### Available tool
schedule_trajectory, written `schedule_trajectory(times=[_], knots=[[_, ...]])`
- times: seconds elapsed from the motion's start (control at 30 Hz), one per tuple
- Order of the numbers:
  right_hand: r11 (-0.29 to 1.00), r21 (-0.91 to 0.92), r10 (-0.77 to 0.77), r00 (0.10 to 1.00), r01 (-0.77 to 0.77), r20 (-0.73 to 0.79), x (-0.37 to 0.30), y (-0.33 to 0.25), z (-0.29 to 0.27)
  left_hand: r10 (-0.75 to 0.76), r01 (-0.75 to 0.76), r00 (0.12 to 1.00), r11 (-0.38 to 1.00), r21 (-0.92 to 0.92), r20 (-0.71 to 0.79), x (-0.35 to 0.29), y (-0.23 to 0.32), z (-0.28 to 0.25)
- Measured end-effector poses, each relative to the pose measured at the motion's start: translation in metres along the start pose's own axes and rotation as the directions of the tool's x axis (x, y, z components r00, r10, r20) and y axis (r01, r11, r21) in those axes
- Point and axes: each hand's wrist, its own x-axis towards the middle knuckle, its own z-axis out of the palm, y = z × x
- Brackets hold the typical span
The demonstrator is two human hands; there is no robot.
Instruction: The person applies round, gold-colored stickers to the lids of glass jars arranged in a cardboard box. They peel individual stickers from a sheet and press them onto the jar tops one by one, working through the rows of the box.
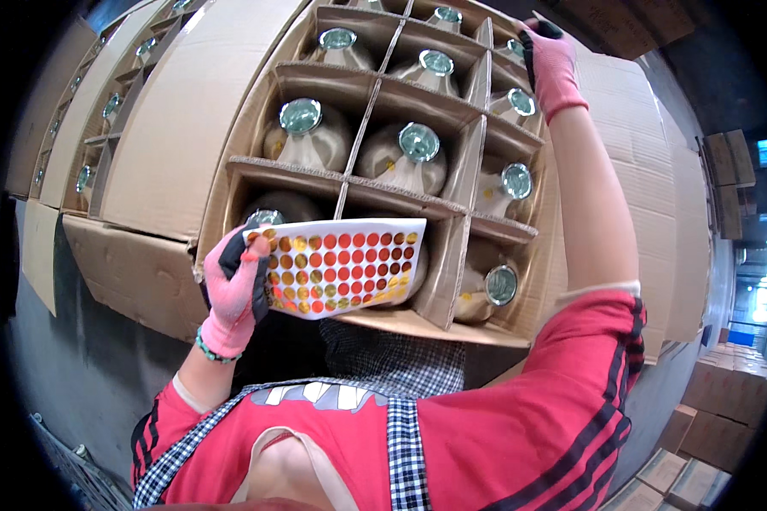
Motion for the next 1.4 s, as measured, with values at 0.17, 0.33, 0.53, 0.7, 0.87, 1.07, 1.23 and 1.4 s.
schedule_trajectory(times=[0.17, 0.33, 0.53, 0.7, 0.87, 1.07, 1.23, 1.4], knots=[[0.580, -0.812, 0.139, 0.990, -0.073, 0.011, 0.054, 0.060, 0.000, -0.041, 0.043, 0.998, 0.998, 0.036, -0.041, -0.002, 0.002, -0.002], [0.469, -0.860, 0.390, 0.825, 0.204, 0.408, 0.091, 0.087, 0.007, -0.106, 0.112, 0.993, 0.986, 0.121, -0.049, -0.003, 0.010, 0.001], [0.191, -0.941, 0.467, 0.818, 0.278, 0.336, 0.089, 0.072, 0.027, -0.111, 0.120, 0.991, 0.985, 0.122, -0.073, -0.005, 0.010, 0.001], [0.057, -0.941, 0.413, 0.850, 0.334, 0.327, 0.084, 0.061, 0.032, -0.130, 0.138, 0.989, 0.981, 0.139, -0.066, -0.004, 0.012, 0.002], [0.060, -0.985, 0.184, 0.968, 0.163, 0.171, 0.069, 0.067, 0.032, -0.068, 0.072, 0.997, 0.989, 0.127, -0.031, -0.003, 0.013, 0.005], [0.424, -0.817, -0.615, 0.787, 0.390, 0.056, 0.030, 0.036, 0.036, -0.023, 0.027, 0.999, 0.991, 0.134, -0.033, 0.006, 0.007, 0.007], [0.876, 0.114, -0.464, 0.754, 0.469, 0.464, -0.121, -0.097, 0.082, 0.113, -0.110, 0.993, 0.992, 0.069, -0.041, 0.005, -0.003, 0.005], [0.777, 0.088, -0.455, 0.460, 0.623, 0.763, -0.202, -0.147, 0.099, 0.180, -0.185, 0.981, 0.980, 0.074, 0.068, 0.009, -0.010, -0.001]])
